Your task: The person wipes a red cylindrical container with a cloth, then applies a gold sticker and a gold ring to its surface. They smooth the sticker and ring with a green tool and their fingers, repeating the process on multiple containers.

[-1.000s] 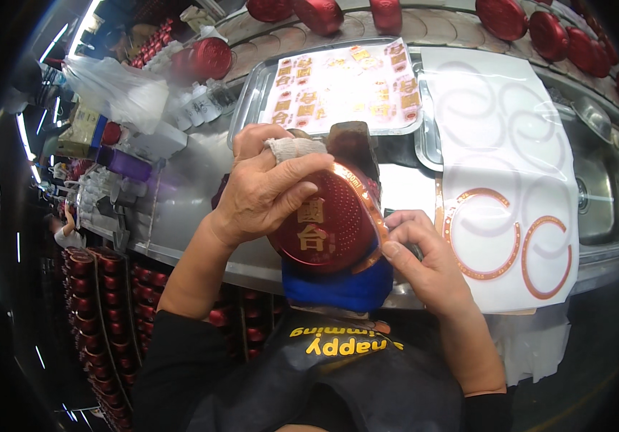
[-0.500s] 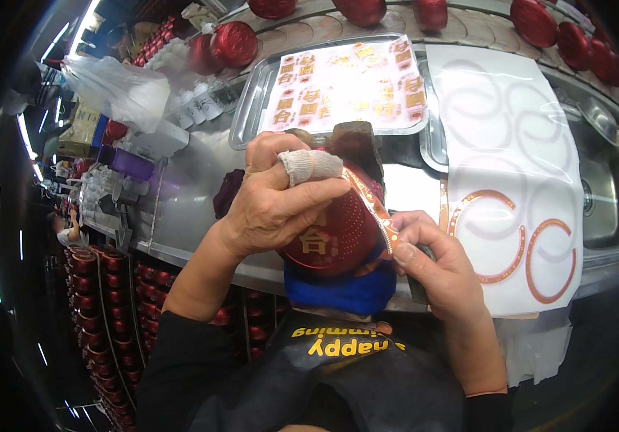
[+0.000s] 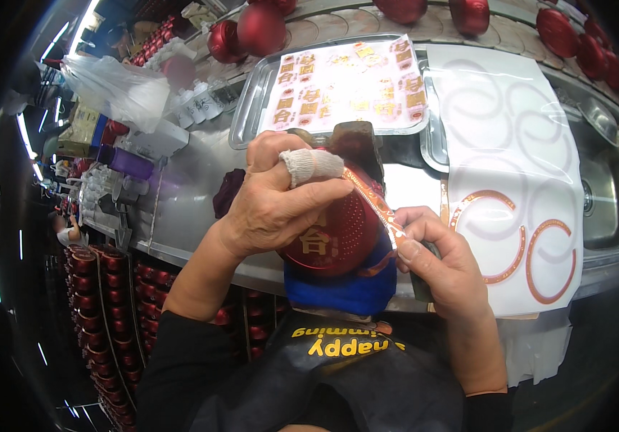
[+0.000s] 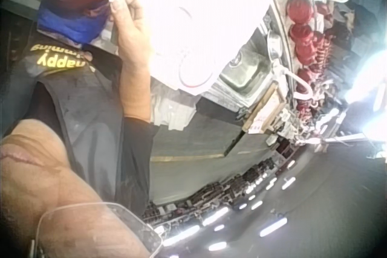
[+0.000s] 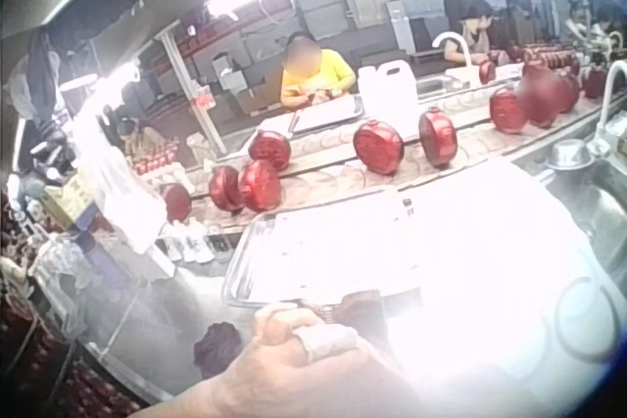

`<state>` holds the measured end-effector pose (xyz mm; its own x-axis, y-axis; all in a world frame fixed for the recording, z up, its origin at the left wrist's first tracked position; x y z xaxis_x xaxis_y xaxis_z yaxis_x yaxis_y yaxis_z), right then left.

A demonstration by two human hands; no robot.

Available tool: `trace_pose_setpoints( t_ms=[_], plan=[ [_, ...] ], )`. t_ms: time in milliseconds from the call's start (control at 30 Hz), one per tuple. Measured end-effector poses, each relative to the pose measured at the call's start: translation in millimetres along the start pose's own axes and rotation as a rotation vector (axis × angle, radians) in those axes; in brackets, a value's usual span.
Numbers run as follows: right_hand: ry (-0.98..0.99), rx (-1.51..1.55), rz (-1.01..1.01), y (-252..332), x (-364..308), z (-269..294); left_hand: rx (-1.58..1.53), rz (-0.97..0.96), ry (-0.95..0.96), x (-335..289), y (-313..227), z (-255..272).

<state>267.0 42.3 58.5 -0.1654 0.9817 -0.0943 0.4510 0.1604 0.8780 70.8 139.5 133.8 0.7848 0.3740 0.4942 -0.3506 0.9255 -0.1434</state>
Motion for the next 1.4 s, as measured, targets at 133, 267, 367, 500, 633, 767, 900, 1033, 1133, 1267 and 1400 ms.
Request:
trace_pose_setpoints(
  t_ms=[133, 267, 367, 500, 633, 767, 900, 1033, 1133, 1267, 1400],
  plan=[
    [0.001, -0.005, -0.009, 0.2, 0.9, -0.4, -0.011, 0.01, 0.013, -0.9, 0.6, -0.2],
    [0.009, -0.013, -0.007, 0.0, 1.2, -0.5, -0.036, 0.036, -0.004, -0.3, 2.0, -0.7],
    [0.009, -0.01, -0.011, -0.8, 1.3, 0.3, -0.011, 0.05, -0.022, 0.8, 1.1, -3.2],
    [0.001, -0.031, 0.0, -2.2, 1.5, 1.7, 0.01, 0.042, -0.03, 1.3, -1.1, -3.9],
    [-0.045, -0.071, -0.011, -8.1, 1.8, 3.3, -0.025, 0.013, -0.016, 1.8, 0.1, -3.1],
    [-0.046, -0.138, -0.032, -11.5, 1.4, 5.7, -0.076, 0.062, 0.003, 0.8, 4.8, -3.0],
    [-0.021, -0.195, -0.025, -10.2, 0.2, 7.2, -0.012, 0.055, 0.026, 0.7, 5.4, -3.3],
    [-0.022, -0.203, -0.033, -11.7, -0.2, 7.3, 0.01, -0.023, 0.017, 3.4, -0.1, -3.1],
    [-0.02, -0.2, -0.03, -13.1, 0.2, 7.0, -0.022, -0.038, 0.044, 4.3, -3.6, -2.5],
    [-0.032, -0.185, -0.055, -14.4, 0.0, 7.0, -0.066, 0.028, 0.073, 4.6, 1.7, 2.3],
    [-0.038, -0.175, -0.077, -11.5, -1.2, 6.4, -0.033, 0.008, 0.073, 5.3, 0.6, 0.9]
  ],
)
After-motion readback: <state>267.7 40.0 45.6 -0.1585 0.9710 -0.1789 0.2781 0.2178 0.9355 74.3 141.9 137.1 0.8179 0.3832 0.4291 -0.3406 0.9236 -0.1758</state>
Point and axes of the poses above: each hand's wrist, its own x-axis towards the middle knuckle, its own z-axis out of the back of the hand, y = z × x, the point moved 5 cm from there along x, towards the middle knuckle, and after that the axes turned 1 degree about z, right-handed, at the moved point
